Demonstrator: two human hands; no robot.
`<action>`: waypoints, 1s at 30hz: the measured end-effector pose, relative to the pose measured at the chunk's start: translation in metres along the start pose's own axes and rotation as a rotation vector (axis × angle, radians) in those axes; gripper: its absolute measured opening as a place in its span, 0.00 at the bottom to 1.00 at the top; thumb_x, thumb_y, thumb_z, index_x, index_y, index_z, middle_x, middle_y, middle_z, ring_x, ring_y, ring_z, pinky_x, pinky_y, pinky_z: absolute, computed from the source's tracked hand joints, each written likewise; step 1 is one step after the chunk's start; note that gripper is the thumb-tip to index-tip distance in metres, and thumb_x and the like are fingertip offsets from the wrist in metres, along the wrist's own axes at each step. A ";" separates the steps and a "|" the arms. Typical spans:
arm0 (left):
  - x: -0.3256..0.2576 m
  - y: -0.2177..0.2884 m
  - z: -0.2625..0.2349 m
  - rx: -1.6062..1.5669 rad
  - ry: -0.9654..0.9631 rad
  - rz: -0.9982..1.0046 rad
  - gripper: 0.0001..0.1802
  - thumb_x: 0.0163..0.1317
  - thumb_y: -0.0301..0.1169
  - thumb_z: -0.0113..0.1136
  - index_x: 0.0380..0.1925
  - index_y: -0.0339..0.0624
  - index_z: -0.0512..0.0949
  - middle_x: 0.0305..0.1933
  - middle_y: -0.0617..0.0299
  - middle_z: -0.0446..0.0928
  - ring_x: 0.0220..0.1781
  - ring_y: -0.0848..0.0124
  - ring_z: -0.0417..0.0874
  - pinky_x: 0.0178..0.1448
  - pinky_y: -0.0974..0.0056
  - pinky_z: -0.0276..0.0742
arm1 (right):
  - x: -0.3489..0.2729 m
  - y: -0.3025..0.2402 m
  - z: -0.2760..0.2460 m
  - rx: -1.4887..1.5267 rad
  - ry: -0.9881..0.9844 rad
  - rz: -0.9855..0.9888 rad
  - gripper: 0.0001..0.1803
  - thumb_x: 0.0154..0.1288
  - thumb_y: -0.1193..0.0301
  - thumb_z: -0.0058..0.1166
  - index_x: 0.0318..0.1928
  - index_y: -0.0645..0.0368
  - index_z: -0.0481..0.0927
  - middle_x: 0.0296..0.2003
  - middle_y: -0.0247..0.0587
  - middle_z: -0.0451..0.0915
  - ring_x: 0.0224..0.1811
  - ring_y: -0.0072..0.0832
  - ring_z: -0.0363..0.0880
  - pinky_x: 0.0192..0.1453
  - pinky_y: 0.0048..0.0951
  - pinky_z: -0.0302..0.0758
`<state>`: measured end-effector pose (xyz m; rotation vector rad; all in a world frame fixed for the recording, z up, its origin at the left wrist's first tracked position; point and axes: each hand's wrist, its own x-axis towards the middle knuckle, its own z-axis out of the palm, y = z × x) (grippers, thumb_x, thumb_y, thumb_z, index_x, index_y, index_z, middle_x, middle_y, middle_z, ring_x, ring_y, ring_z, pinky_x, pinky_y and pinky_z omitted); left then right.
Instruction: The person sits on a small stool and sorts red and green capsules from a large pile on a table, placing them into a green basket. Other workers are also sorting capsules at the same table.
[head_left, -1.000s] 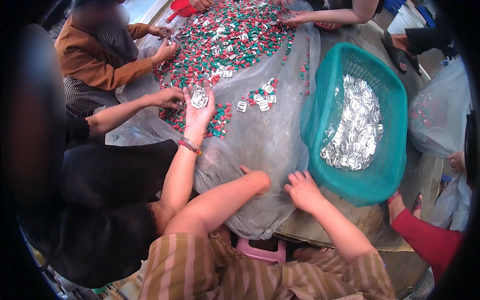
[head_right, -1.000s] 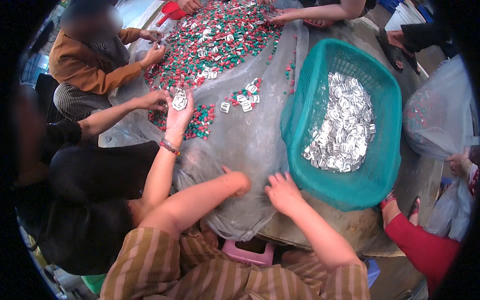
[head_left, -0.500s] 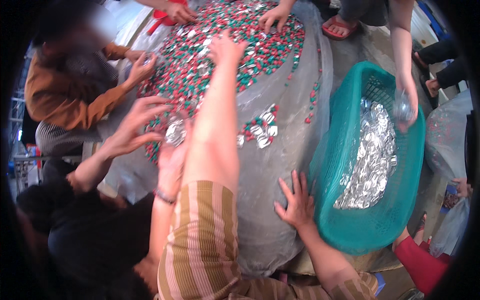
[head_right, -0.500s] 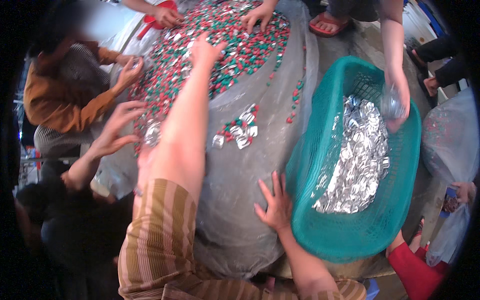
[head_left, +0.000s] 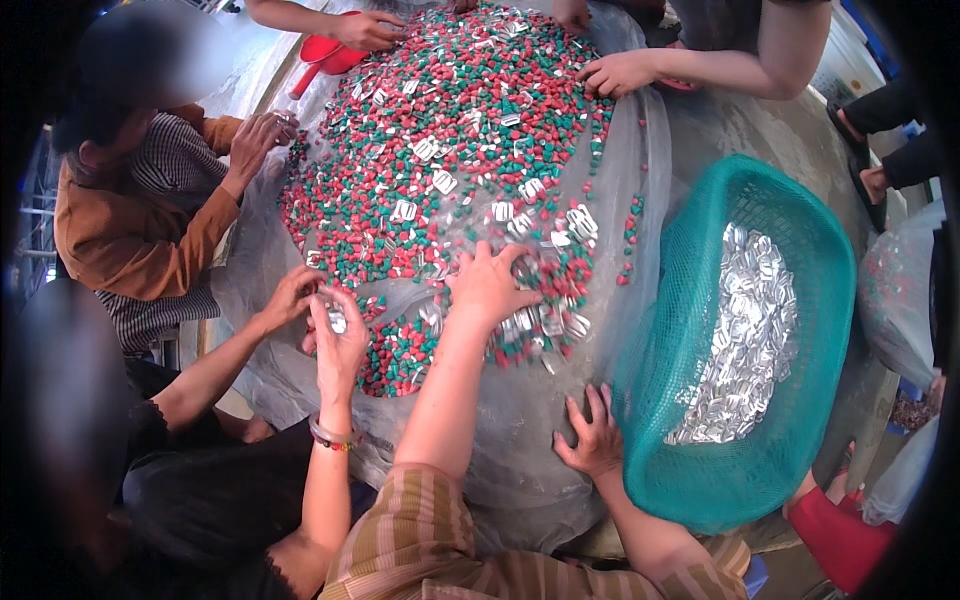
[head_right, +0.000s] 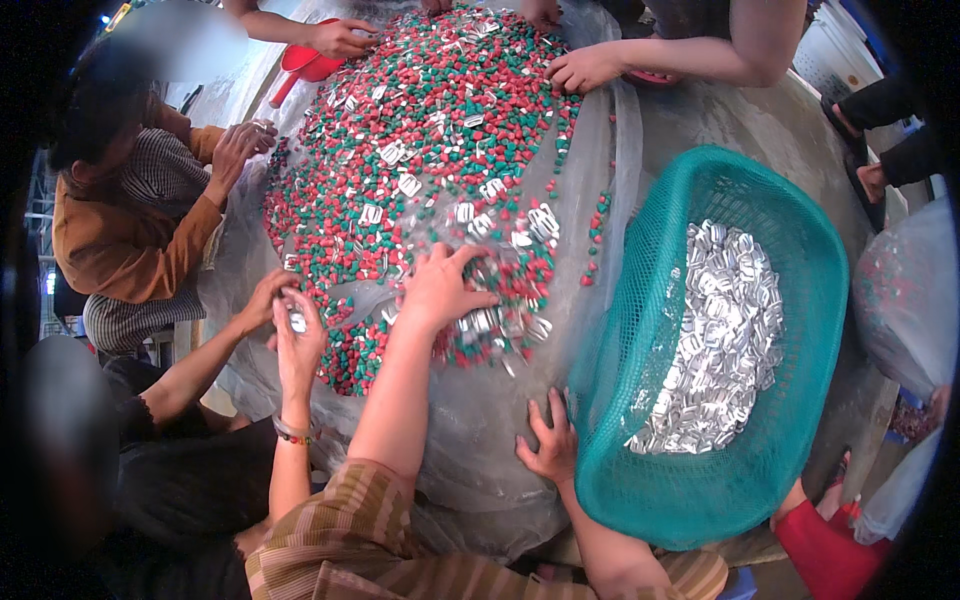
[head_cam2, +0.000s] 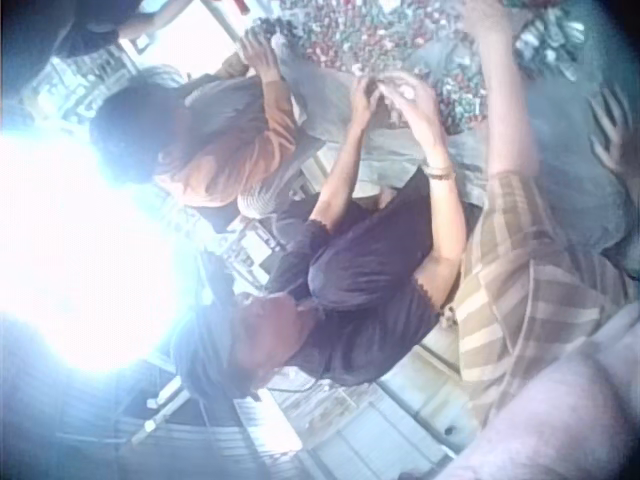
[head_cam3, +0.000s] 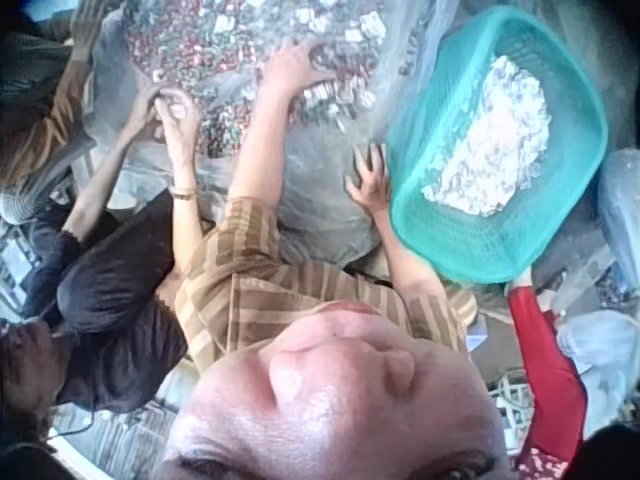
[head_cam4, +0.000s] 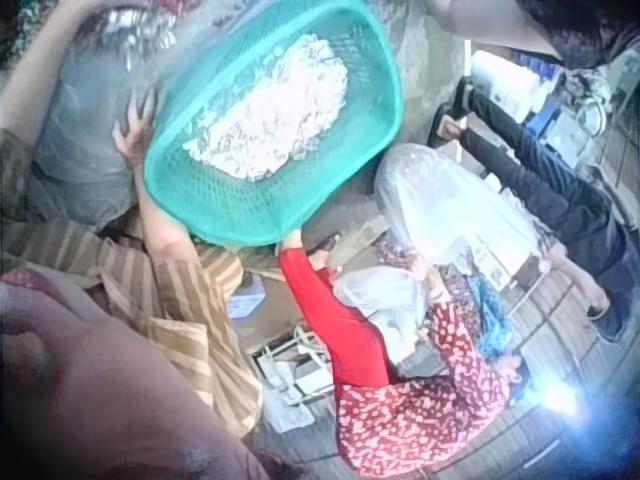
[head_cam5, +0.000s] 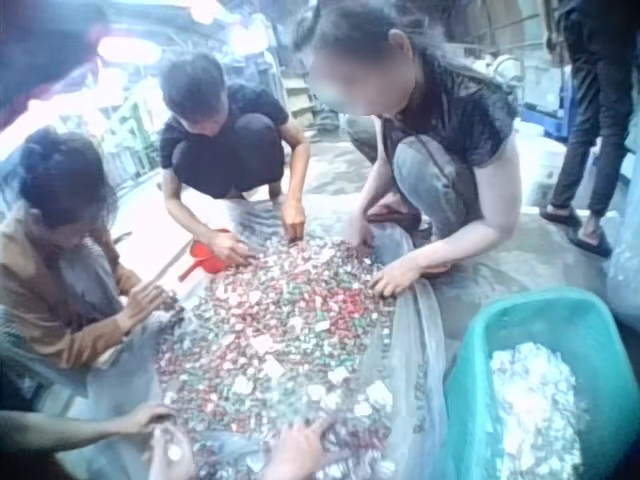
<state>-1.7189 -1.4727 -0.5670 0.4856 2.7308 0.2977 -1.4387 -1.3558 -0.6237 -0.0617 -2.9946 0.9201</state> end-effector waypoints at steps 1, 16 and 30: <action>0.015 0.008 0.003 -0.100 -0.108 0.080 0.39 0.38 0.52 0.69 0.55 0.62 0.69 0.55 0.53 0.68 0.58 0.46 0.69 0.56 0.40 0.66 | -0.002 0.012 0.009 -0.031 0.031 0.054 0.32 0.40 0.61 0.61 0.52 0.52 0.74 0.59 0.55 0.59 0.61 0.56 0.57 0.62 0.48 0.61; 0.206 -0.060 -0.050 0.176 0.311 -0.159 0.36 0.47 0.60 0.56 0.58 0.68 0.65 0.65 0.55 0.58 0.65 0.45 0.59 0.60 0.38 0.61 | -0.009 0.003 -0.001 -0.022 -0.052 0.059 0.30 0.39 0.58 0.61 0.46 0.55 0.75 0.52 0.54 0.61 0.55 0.52 0.61 0.60 0.49 0.61; -0.088 0.031 0.064 0.074 0.097 -0.073 0.40 0.51 0.67 0.46 0.65 0.74 0.54 0.72 0.59 0.44 0.71 0.43 0.39 0.62 0.27 0.42 | -0.009 0.008 0.014 0.077 0.171 -0.034 0.34 0.41 0.62 0.61 0.52 0.56 0.68 0.56 0.53 0.60 0.58 0.53 0.60 0.60 0.46 0.61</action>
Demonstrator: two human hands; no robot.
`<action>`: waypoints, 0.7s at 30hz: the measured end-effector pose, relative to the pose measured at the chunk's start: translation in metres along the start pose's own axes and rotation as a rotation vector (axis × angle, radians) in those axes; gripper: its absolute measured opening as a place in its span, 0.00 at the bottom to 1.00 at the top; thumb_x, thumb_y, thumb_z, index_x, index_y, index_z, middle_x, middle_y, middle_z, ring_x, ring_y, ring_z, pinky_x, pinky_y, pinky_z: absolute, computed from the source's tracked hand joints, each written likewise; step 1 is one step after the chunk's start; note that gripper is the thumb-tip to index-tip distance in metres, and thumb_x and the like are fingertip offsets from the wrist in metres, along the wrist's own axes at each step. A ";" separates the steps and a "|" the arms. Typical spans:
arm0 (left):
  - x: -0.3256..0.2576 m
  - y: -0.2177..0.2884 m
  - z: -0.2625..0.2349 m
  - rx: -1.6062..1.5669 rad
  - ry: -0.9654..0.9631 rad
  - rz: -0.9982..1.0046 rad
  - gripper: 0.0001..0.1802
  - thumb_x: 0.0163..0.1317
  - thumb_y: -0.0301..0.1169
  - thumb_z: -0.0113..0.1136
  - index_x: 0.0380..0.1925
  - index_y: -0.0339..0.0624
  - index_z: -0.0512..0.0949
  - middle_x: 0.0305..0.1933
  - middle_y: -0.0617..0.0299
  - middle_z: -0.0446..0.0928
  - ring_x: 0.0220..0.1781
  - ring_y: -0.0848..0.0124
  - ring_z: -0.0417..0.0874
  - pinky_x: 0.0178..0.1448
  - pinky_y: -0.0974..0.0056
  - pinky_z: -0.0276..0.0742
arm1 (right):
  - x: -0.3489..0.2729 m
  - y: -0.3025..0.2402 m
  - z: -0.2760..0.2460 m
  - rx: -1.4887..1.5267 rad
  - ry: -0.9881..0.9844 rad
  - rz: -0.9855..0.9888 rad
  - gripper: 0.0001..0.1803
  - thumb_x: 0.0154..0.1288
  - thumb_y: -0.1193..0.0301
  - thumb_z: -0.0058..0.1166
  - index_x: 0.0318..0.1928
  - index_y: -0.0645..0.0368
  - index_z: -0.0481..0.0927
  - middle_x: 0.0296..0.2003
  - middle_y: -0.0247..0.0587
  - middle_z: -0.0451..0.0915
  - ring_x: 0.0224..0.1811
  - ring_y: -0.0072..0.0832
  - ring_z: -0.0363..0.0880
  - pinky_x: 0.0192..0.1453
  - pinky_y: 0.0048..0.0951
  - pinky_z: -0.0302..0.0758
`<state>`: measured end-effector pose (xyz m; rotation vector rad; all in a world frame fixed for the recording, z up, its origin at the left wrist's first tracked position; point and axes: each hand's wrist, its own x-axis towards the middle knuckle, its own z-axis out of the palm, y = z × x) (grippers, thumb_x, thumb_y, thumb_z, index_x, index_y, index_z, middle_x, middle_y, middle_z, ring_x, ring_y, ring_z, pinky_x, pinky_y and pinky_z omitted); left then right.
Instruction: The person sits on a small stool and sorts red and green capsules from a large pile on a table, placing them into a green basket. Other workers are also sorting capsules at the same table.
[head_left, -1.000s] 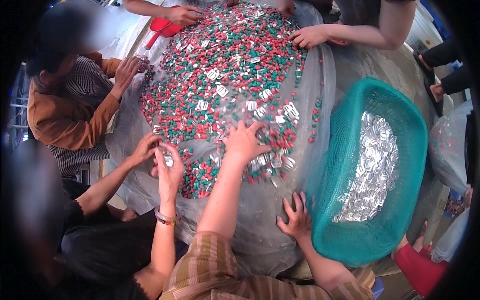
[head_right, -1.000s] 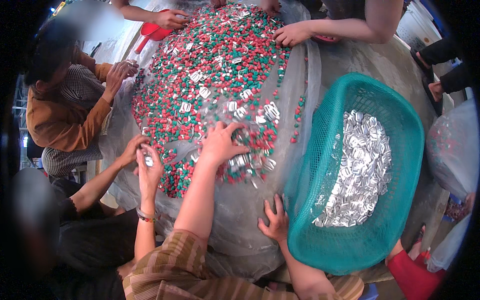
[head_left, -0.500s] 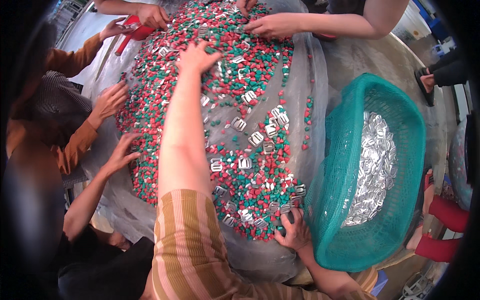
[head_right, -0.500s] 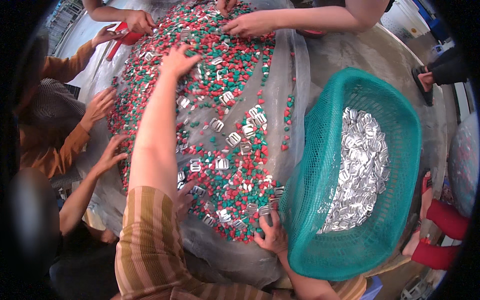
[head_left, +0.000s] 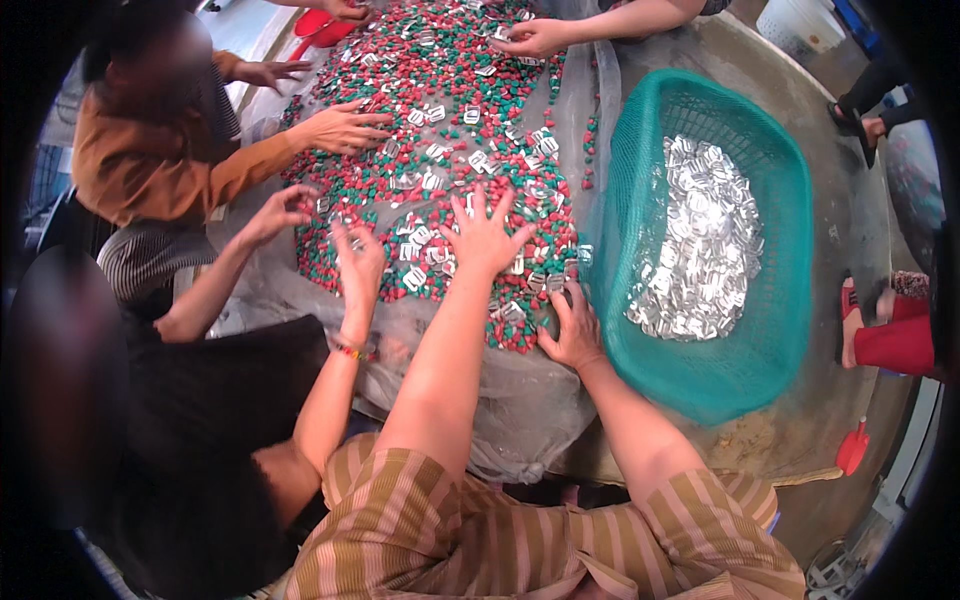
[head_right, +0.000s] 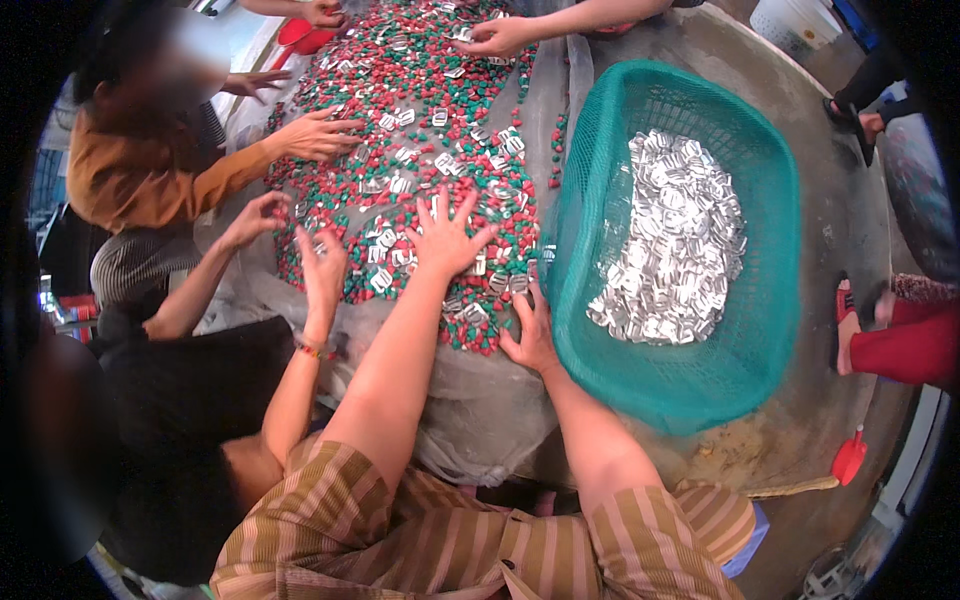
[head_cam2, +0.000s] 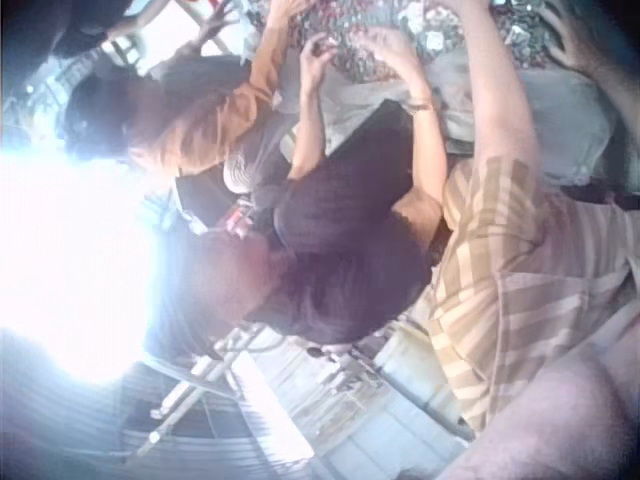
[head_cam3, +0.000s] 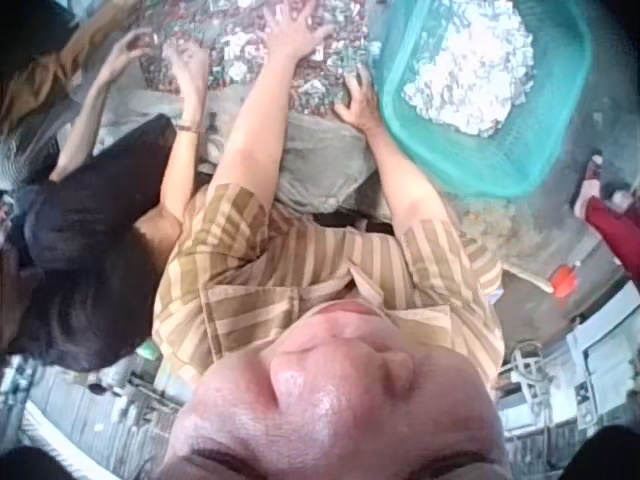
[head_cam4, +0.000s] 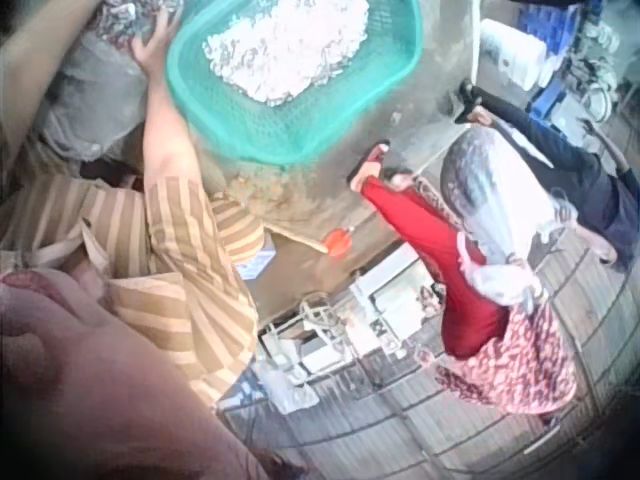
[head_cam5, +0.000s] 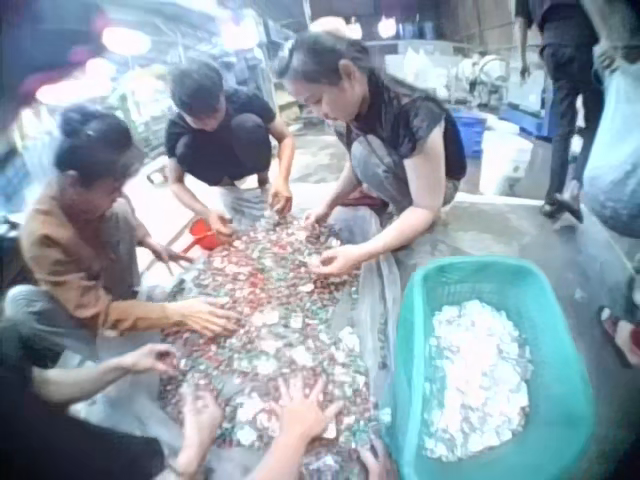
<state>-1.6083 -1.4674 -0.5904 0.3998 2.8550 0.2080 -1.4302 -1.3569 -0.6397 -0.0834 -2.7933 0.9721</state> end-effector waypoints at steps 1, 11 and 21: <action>-0.017 0.000 0.010 0.021 0.037 0.016 0.40 0.52 0.67 0.44 0.65 0.73 0.54 0.72 0.59 0.45 0.72 0.44 0.39 0.63 0.28 0.42 | -0.002 -0.001 0.000 -0.004 -0.008 -0.012 0.34 0.41 0.62 0.61 0.52 0.57 0.67 0.56 0.53 0.60 0.58 0.53 0.60 0.60 0.46 0.61; -0.078 -0.005 -0.003 -0.128 -0.418 0.044 0.40 0.50 0.56 0.57 0.64 0.70 0.56 0.68 0.56 0.54 0.66 0.48 0.57 0.62 0.39 0.58 | -0.032 -0.052 -0.062 -0.105 -0.469 0.267 0.29 0.54 0.60 0.53 0.56 0.57 0.67 0.56 0.49 0.65 0.60 0.45 0.63 0.64 0.40 0.61; -0.170 -0.015 0.013 -0.289 -0.006 -0.005 0.22 0.49 0.31 0.61 0.47 0.63 0.77 0.54 0.56 0.69 0.59 0.59 0.70 0.60 0.50 0.64 | -0.116 -0.082 -0.078 -0.281 -0.451 0.257 0.24 0.55 0.61 0.54 0.51 0.57 0.73 0.47 0.50 0.74 0.50 0.43 0.73 0.57 0.38 0.69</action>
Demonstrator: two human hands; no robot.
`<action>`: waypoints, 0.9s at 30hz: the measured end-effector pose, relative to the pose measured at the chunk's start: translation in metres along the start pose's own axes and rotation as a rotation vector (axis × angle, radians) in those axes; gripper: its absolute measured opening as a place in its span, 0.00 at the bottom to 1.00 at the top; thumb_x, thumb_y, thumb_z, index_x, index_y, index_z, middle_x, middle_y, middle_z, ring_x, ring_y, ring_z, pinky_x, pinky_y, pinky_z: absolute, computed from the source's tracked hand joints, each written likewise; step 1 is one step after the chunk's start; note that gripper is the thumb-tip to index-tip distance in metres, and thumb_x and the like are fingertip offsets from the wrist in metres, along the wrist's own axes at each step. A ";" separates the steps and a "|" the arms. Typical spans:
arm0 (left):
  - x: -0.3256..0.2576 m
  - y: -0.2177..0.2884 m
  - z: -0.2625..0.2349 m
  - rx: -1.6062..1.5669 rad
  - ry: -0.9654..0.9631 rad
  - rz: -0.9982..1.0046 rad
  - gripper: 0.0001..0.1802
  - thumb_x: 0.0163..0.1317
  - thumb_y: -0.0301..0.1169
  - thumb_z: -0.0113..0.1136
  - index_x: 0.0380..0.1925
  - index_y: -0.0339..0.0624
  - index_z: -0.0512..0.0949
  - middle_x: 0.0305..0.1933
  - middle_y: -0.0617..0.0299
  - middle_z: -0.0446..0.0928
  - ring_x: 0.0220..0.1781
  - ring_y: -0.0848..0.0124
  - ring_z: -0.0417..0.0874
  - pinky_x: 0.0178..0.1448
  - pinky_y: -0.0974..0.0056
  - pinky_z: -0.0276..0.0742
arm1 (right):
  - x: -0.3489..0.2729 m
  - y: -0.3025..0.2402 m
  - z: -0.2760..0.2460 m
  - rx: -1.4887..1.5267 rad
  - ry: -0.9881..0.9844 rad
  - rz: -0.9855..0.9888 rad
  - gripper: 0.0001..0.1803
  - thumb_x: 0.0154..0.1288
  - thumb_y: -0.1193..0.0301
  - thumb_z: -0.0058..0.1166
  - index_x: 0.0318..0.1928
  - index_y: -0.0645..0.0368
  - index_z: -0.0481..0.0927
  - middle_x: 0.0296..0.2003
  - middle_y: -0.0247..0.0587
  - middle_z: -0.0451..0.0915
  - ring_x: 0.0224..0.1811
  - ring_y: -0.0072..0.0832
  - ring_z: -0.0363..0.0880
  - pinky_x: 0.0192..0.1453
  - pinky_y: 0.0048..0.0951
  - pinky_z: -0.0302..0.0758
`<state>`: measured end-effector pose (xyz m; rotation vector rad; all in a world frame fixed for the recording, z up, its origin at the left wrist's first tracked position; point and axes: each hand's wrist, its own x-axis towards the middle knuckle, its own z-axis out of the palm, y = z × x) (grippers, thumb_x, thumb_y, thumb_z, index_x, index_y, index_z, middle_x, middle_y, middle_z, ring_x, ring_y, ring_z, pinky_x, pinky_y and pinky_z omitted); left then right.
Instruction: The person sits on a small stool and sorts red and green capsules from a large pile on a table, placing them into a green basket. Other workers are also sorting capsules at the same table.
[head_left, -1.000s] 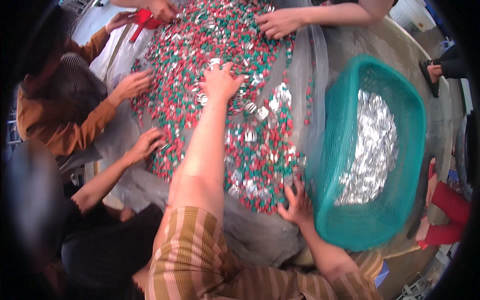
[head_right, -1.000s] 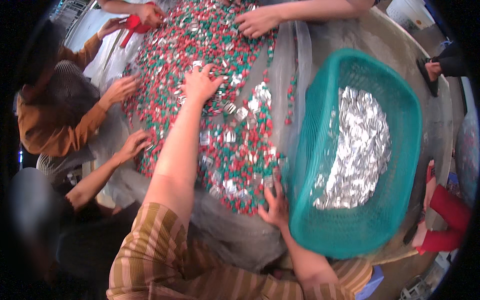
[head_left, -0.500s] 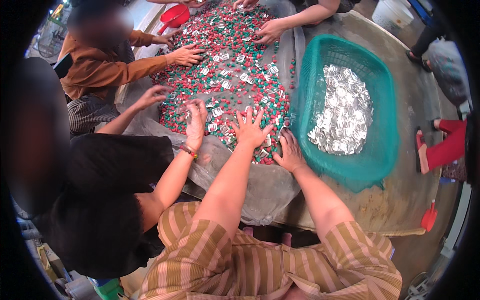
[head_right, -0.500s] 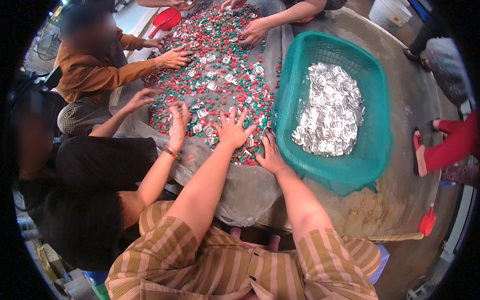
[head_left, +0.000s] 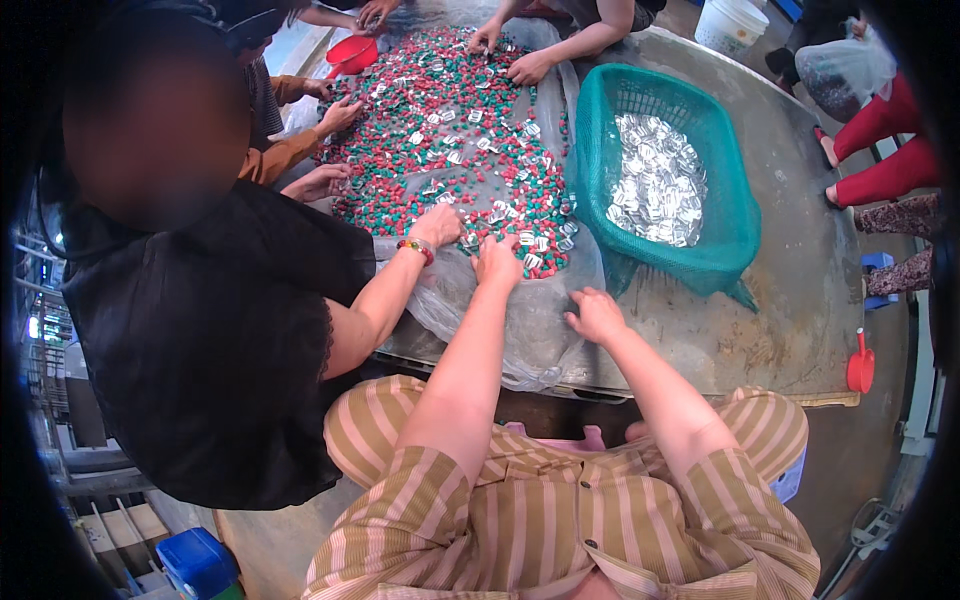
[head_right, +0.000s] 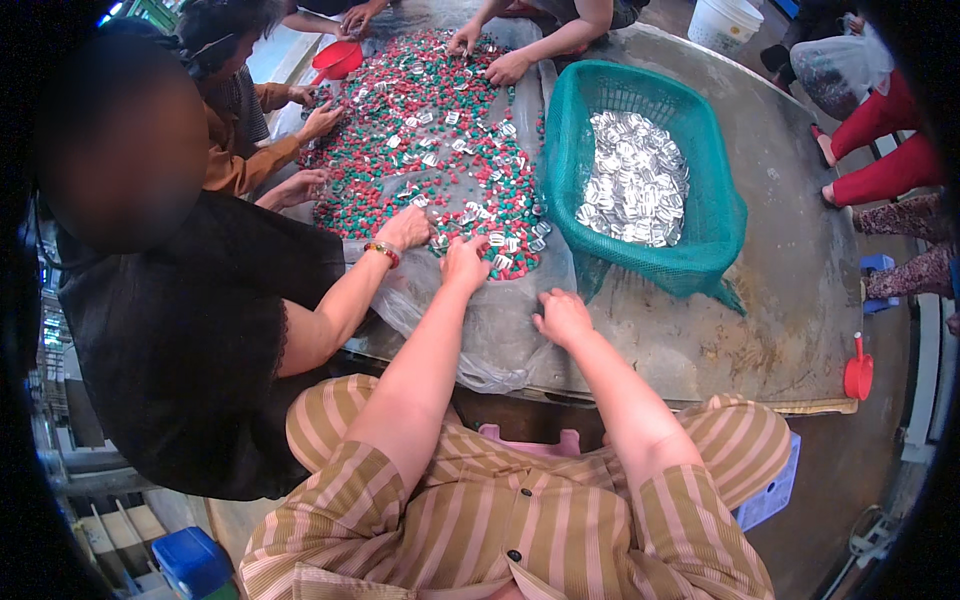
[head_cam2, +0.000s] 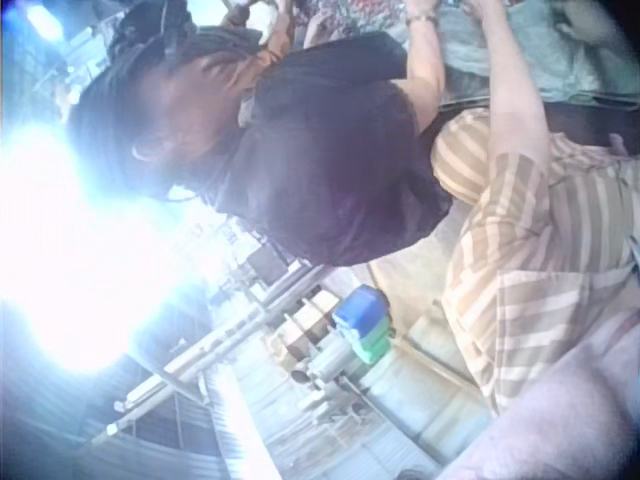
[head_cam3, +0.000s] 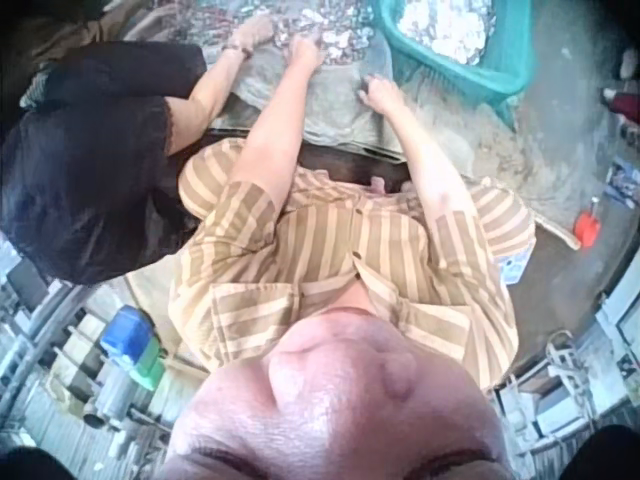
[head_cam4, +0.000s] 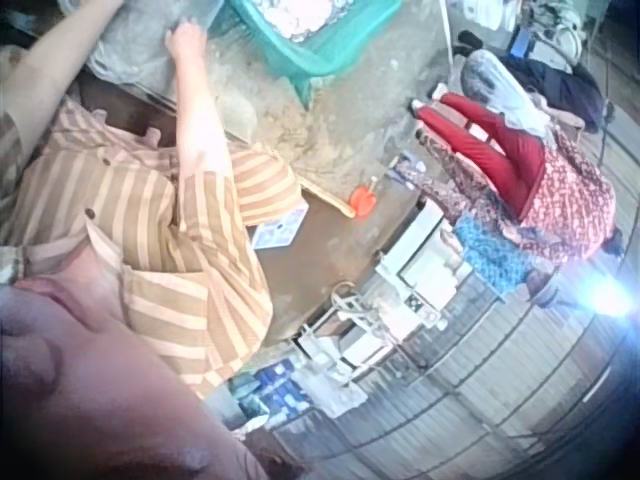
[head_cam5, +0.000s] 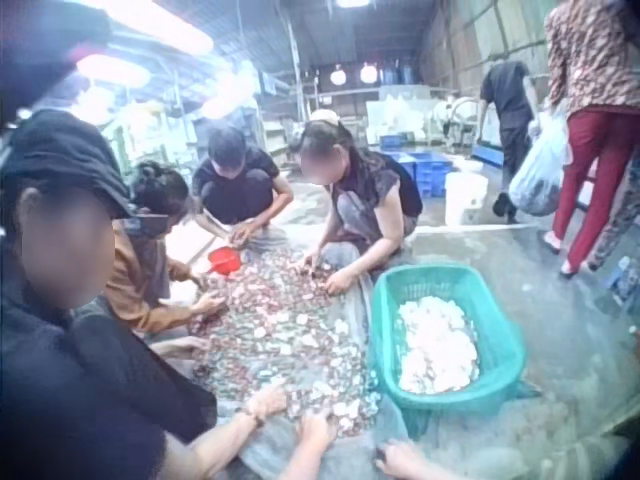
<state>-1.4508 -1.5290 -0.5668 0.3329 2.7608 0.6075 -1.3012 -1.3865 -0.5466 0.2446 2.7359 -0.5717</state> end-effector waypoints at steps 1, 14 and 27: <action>-0.001 -0.004 -0.001 -0.014 -0.031 -0.009 0.22 0.49 0.31 0.61 0.47 0.64 0.77 0.55 0.57 0.68 0.59 0.59 0.69 0.60 0.50 0.64 | -0.002 -0.003 0.000 -0.004 0.004 0.000 0.23 0.55 0.62 0.54 0.51 0.57 0.74 0.46 0.49 0.75 0.50 0.44 0.74 0.56 0.38 0.69; 0.031 0.002 0.027 0.121 0.093 0.196 0.23 0.46 0.41 0.67 0.44 0.50 0.77 0.52 0.62 0.68 0.57 0.61 0.66 0.58 0.51 0.63 | 0.069 -0.023 -0.021 0.218 0.370 0.059 0.16 0.54 0.69 0.55 0.44 0.58 0.78 0.38 0.50 0.76 0.43 0.46 0.76 0.47 0.42 0.73; 0.100 -0.039 -0.008 -0.455 0.138 -0.016 0.15 0.44 0.29 0.66 0.33 0.37 0.76 0.31 0.53 0.79 0.37 0.61 0.80 0.44 0.59 0.75 | 0.151 -0.022 0.003 0.533 0.446 0.200 0.07 0.43 0.76 0.54 0.20 0.62 0.68 0.23 0.45 0.74 0.30 0.40 0.76 0.36 0.36 0.72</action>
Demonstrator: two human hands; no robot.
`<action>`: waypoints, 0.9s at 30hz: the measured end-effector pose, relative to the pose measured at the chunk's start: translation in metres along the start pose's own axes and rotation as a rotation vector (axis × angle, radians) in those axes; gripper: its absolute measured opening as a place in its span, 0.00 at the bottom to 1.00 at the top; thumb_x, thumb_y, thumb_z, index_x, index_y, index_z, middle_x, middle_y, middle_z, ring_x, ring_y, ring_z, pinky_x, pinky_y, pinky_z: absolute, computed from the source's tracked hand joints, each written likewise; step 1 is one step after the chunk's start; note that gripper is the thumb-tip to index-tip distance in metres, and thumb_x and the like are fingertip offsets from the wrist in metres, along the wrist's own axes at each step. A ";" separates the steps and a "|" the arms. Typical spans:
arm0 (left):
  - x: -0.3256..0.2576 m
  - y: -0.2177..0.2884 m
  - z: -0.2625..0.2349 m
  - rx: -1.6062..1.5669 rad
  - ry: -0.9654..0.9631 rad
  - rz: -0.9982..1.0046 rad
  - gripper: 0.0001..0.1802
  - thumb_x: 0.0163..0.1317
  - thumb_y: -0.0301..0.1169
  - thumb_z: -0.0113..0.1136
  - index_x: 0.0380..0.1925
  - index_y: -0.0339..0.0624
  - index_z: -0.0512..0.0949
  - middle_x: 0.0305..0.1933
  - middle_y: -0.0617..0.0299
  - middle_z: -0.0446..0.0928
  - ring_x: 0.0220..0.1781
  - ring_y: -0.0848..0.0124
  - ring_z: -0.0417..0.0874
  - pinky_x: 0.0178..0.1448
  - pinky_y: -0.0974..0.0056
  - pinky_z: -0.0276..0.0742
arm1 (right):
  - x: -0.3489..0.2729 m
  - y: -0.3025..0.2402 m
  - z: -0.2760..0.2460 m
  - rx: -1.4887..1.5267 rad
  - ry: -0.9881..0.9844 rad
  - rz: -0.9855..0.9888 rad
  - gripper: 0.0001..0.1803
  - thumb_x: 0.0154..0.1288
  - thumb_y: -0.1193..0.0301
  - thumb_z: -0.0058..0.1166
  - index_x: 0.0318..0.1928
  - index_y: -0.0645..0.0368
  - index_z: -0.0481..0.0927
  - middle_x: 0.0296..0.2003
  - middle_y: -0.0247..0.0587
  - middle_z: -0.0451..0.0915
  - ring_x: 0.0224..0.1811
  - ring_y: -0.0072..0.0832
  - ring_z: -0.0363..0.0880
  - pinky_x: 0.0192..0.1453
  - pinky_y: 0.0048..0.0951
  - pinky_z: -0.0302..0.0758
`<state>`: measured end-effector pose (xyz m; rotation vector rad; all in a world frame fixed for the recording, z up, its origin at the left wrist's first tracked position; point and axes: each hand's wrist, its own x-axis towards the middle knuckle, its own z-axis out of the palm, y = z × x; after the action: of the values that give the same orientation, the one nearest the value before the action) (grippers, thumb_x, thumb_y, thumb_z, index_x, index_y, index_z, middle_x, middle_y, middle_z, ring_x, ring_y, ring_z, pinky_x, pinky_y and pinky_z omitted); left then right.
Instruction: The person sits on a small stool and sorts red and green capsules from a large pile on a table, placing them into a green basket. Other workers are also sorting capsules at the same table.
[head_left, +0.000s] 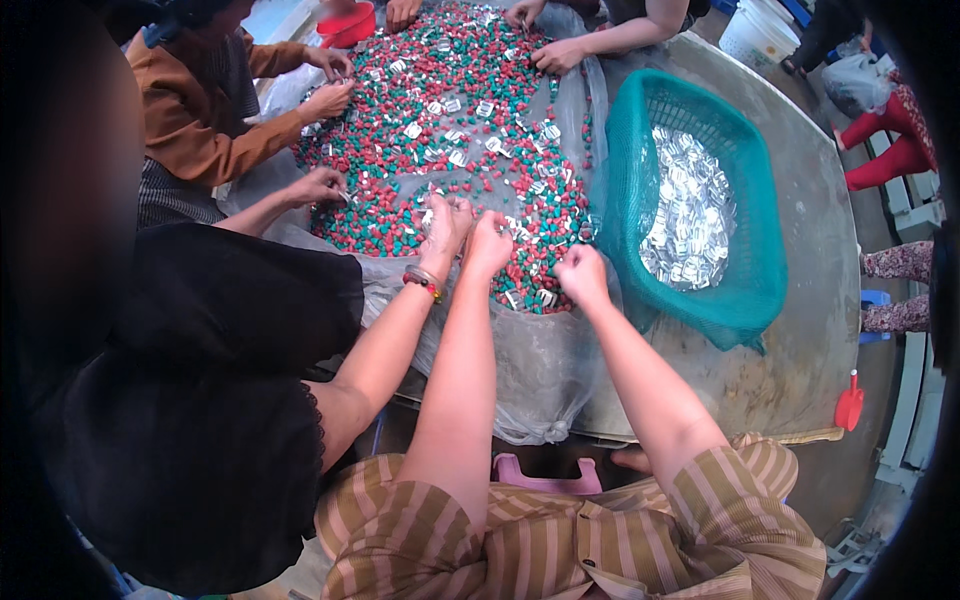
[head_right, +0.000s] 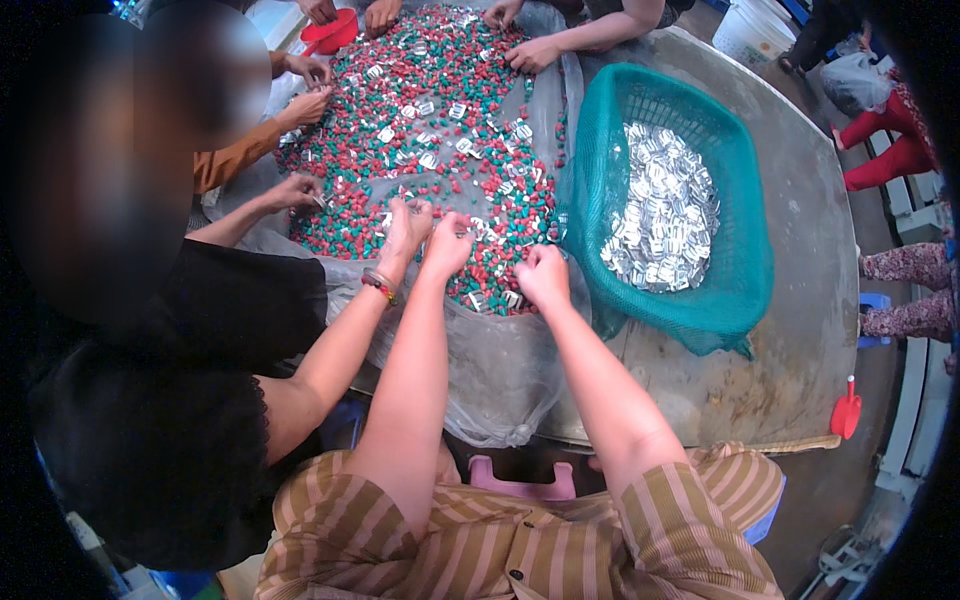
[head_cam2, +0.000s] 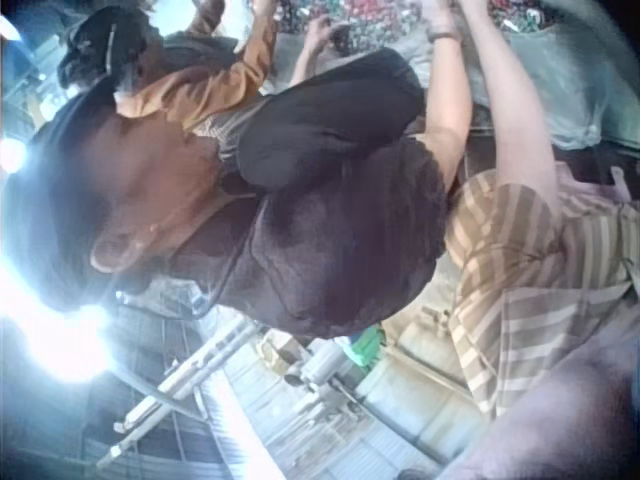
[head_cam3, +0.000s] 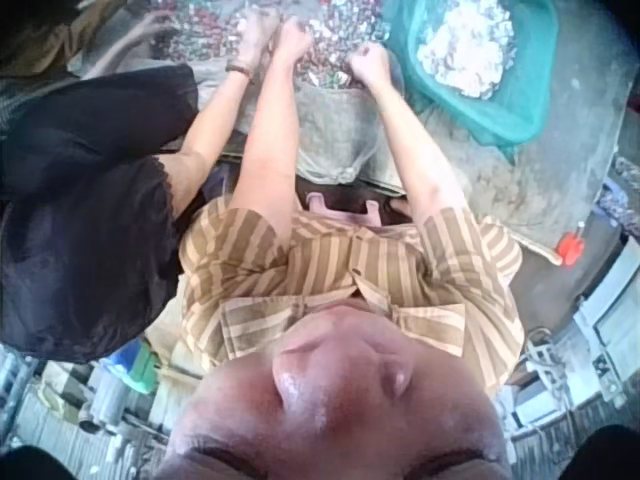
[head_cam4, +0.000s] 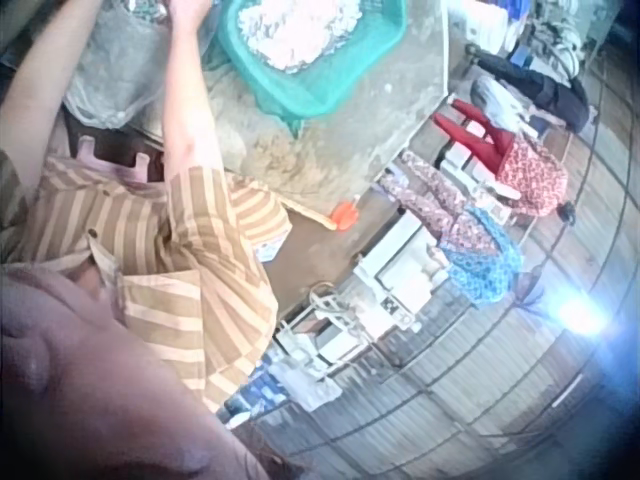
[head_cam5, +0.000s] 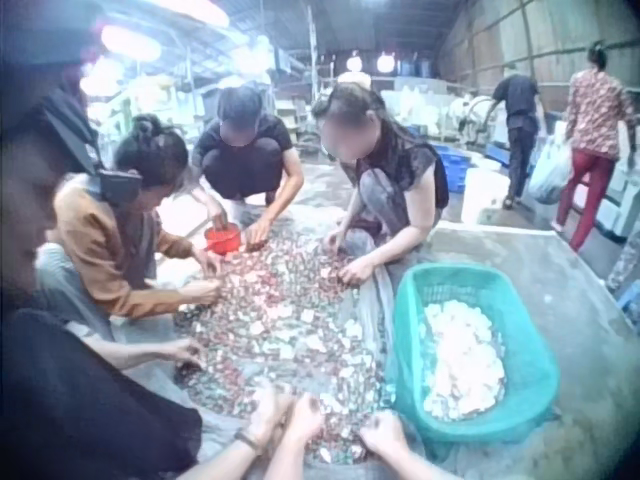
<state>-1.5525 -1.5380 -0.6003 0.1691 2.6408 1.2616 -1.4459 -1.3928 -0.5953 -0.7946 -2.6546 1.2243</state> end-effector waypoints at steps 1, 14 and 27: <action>-0.002 0.001 0.003 0.111 0.049 0.079 0.17 0.44 0.31 0.67 0.35 0.39 0.76 0.33 0.51 0.78 0.39 0.58 0.80 0.47 0.58 0.74 | 0.013 0.001 0.000 0.180 -0.062 0.152 0.07 0.45 0.76 0.54 0.21 0.62 0.68 0.22 0.44 0.74 0.30 0.39 0.77 0.36 0.35 0.73; 0.014 0.009 0.000 0.077 0.087 0.008 0.11 0.50 0.29 0.59 0.36 0.43 0.79 0.37 0.49 0.77 0.39 0.54 0.80 0.44 0.53 0.74 | 0.046 -0.027 0.023 -0.208 -0.236 -0.106 0.10 0.47 0.68 0.60 0.29 0.58 0.77 0.38 0.46 0.75 0.43 0.42 0.76 0.46 0.41 0.73; 0.014 -0.004 0.034 0.256 -0.044 0.267 0.15 0.39 0.36 0.72 0.27 0.44 0.78 0.34 0.52 0.77 0.39 0.55 0.79 0.43 0.54 0.74 | 0.076 0.070 0.000 0.118 0.372 -0.001 0.17 0.52 0.73 0.55 0.41 0.67 0.69 0.33 0.50 0.76 0.41 0.39 0.76 0.47 0.36 0.70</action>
<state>-1.5585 -1.5127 -0.6263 0.6001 2.8018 0.9678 -1.4820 -1.3171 -0.6559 -0.9008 -2.2648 1.0958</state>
